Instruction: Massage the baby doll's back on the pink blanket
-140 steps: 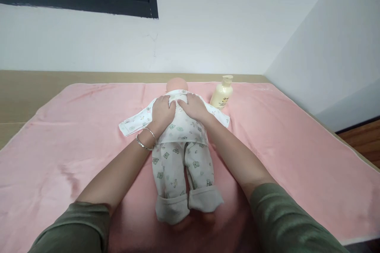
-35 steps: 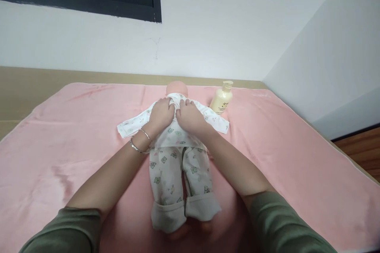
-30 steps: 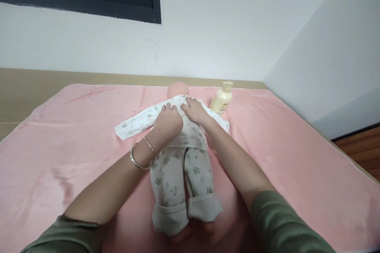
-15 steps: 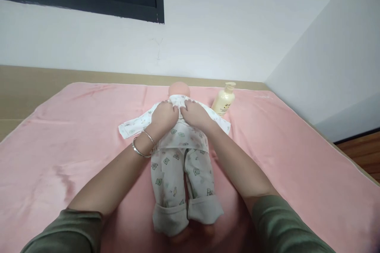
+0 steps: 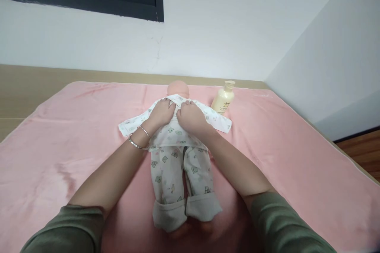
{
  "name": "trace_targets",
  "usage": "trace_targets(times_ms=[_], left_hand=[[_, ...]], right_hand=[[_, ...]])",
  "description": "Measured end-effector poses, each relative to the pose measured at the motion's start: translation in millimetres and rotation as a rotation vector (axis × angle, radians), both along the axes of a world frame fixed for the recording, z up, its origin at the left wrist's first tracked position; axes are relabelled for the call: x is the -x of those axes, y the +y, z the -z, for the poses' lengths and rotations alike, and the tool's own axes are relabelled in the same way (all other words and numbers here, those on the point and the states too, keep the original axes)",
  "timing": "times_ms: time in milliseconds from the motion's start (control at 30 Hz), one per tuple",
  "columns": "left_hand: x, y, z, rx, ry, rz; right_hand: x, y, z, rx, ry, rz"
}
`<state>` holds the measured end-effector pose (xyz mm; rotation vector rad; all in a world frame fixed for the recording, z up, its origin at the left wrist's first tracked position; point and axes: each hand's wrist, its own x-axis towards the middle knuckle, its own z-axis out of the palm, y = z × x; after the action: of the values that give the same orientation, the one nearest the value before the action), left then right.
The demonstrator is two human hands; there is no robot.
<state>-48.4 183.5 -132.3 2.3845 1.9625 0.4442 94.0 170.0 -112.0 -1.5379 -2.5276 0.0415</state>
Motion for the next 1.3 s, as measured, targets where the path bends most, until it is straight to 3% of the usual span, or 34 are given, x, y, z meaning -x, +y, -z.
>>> trace_targets(times_ms=[133, 267, 367, 567, 700, 800, 933, 1033, 1167, 1300], left_hand=[[-11, -9, 2.3, -0.109, 0.014, -0.035], [-27, -28, -4.5, -0.045, 0.208, 0.067], [-29, -32, -8.5, -0.011, 0.282, 0.124], [-16, -12, -7.5, -0.003, -0.028, -0.075], [-9, -2, -2.6, 0.019, -0.198, -0.113], [-10, -3, 0.3, -0.021, -0.184, -0.126], [-19, -15, -3.4, -0.080, -0.083, -0.128], [-25, -27, -8.8, -0.023, -0.045, -0.135], [-27, -32, -12.0, 0.032, -0.017, -0.112], [-20, -21, -10.7, 0.032, -0.064, -0.110]], right_hand=[[-12, 20, -2.4, 0.077, 0.122, 0.075], [-22, 37, -3.8, 0.156, 0.189, 0.112], [-22, 36, -3.9, 0.127, 0.169, 0.089], [-10, 11, -4.6, -0.007, -0.097, 0.006], [-2, -8, -6.8, -0.014, -0.208, -0.039], [-2, -6, -6.9, -0.008, -0.196, -0.057], [-11, 20, -0.6, 0.049, 0.106, 0.054], [-18, 40, 7.1, 0.085, 0.236, 0.103], [-20, 45, 10.8, 0.081, 0.221, 0.114], [-14, 30, 7.0, 0.051, 0.129, 0.105]])
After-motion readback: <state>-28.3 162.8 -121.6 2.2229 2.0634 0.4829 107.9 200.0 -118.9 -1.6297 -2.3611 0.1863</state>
